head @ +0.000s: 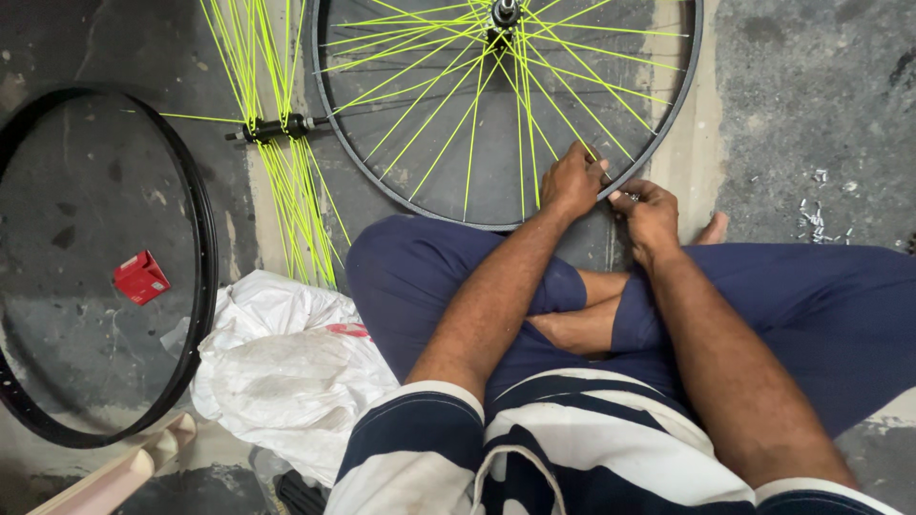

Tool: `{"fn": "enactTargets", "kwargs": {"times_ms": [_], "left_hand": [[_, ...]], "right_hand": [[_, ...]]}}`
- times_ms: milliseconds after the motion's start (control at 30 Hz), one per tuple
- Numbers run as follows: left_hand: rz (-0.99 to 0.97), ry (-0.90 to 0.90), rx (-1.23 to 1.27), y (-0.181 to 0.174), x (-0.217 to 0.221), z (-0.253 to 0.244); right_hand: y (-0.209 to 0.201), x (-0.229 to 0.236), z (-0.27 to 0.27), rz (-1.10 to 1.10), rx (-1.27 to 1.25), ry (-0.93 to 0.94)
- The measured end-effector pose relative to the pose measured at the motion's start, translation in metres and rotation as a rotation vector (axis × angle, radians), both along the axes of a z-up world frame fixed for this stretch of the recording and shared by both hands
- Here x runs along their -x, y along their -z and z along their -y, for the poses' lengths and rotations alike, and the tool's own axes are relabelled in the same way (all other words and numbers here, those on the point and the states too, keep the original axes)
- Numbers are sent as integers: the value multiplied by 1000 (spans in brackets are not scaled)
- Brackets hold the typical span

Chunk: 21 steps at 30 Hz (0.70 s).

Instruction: The person sits on the floor assembling a bicycle wheel by inserting neon green spokes into the rim and hub. They secure each spoke with a nipple and tighten it by hand, working sequentially around the wheel.

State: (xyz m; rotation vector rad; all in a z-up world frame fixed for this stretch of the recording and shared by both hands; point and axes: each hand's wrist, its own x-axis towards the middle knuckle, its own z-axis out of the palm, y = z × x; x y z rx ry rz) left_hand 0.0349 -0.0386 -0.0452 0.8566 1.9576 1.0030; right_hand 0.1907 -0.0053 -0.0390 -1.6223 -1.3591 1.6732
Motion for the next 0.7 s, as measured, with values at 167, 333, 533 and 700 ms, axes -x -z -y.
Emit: {"fn": "enactTargets", "kwargs": {"times_ms": [167,333,533,700], "left_hand": [[29,11,20,2,0,0],[15,-4,-2,4,-1,1],[23,0,30,2,-1,2],[21,-3,-9,5,-2,2]], "right_hand": [[-3,2,-1,-26,28,62],[-1,3,1,12,1,0],[-9,7,2,36,-8,33],[-14,9,3,36,-37,30]]}}
